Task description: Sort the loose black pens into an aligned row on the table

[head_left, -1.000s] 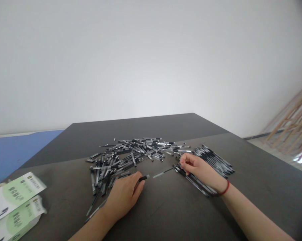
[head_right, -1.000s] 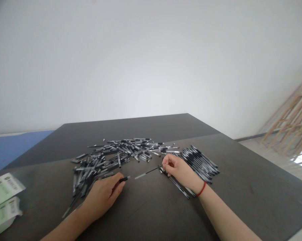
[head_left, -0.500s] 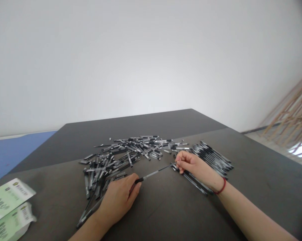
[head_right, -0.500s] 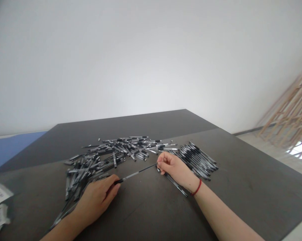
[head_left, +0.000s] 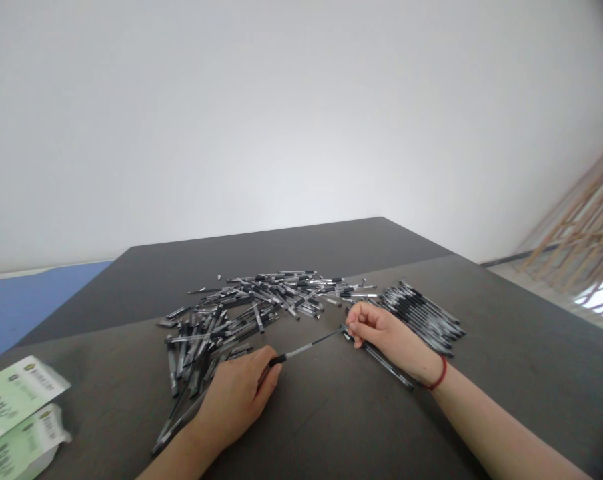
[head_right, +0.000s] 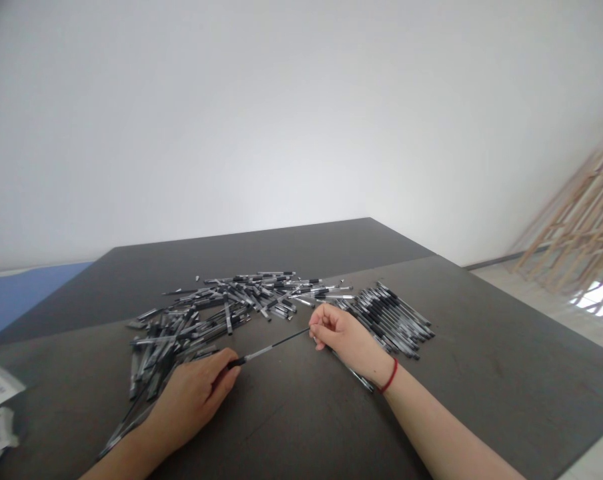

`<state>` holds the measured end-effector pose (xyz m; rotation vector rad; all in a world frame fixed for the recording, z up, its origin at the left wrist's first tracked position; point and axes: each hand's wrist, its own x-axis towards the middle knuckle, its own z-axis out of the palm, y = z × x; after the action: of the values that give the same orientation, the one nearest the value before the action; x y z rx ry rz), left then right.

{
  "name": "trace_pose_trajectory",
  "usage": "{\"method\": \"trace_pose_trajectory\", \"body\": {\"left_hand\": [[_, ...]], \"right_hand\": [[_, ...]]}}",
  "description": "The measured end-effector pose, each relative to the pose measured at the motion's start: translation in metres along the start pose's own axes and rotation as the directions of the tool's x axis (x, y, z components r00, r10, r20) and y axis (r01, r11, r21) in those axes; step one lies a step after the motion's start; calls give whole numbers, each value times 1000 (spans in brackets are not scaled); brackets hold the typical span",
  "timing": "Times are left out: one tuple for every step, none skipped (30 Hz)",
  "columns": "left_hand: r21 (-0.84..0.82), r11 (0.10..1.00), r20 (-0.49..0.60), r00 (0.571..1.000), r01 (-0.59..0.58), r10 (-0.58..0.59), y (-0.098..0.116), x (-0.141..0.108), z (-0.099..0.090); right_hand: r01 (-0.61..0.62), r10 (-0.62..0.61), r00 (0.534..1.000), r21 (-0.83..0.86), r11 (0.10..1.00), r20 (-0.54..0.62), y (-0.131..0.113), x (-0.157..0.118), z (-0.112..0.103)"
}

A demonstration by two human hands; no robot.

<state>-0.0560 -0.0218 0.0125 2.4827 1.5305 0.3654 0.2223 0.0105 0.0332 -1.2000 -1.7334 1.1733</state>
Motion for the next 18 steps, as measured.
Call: {"method": "trace_pose_trajectory", "body": {"left_hand": [[2,1000,1,1000,-1,1,0,0,0],[5,1000,3,1000,-2,2,1,0,0],[8,1000,5,1000,-3,3,1,0,0],[11,1000,8,1000,-4,4,1,0,0],[13,1000,10,1000,-6,6,2,0,0],[13,1000,10,1000,-11,11,2,0,0],[12,1000,10,1000,-18,17,2,0,0],[11,1000,8,1000,-24,24,3,0,1],[10,1000,6,1000,-29,29,3,0,1],[9,999,5,999,-32,32,3,0,1],[8,999,5,999,-32,32,3,0,1],[7,1000,3,1000,-29,29,3,0,1],[6,1000,1,1000,-26,26,3,0,1],[4,1000,-1,1000,-23,23,3,0,0],[3,1000,-2,1000,-21,21,3,0,0],[1,1000,-2,1000,-19,19,3,0,0],[-1,1000,-2,1000,-19,19,3,0,0],[-4,1000,0,1000,-19,19,2,0,0]], "right_hand": [[3,-3,1000,2,1000,4,-1,0,1],[2,-2,1000,3,1000,11,-1,0,3],[-2,2,1000,2,1000,20,-1,0,6],[-5,5,999,-4,1000,32,-2,-1,10],[-6,6,999,-15,1000,46,-2,-2,14],[-1,3,998,-33,999,58,-1,-2,20],[10,-6,997,-55,998,73,-1,-3,26],[28,-22,996,-74,997,85,-1,-4,33],[52,-43,994,-85,995,98,-1,-5,40],[78,-67,992,-93,993,111,0,-6,46],[104,-91,988,-100,990,124,0,-7,51],[129,-113,985,-115,985,134,-1,-7,53],[152,-132,982,-146,977,138,-1,-8,54],[173,-147,980,-201,964,137,-1,-7,52],[190,-161,979,-277,942,127,-1,-7,48],[200,-174,979,-366,909,104,-1,-5,42],[202,-187,979,-462,864,79,0,-4,34],[196,-197,979,-554,809,57,1,-3,26]]}}
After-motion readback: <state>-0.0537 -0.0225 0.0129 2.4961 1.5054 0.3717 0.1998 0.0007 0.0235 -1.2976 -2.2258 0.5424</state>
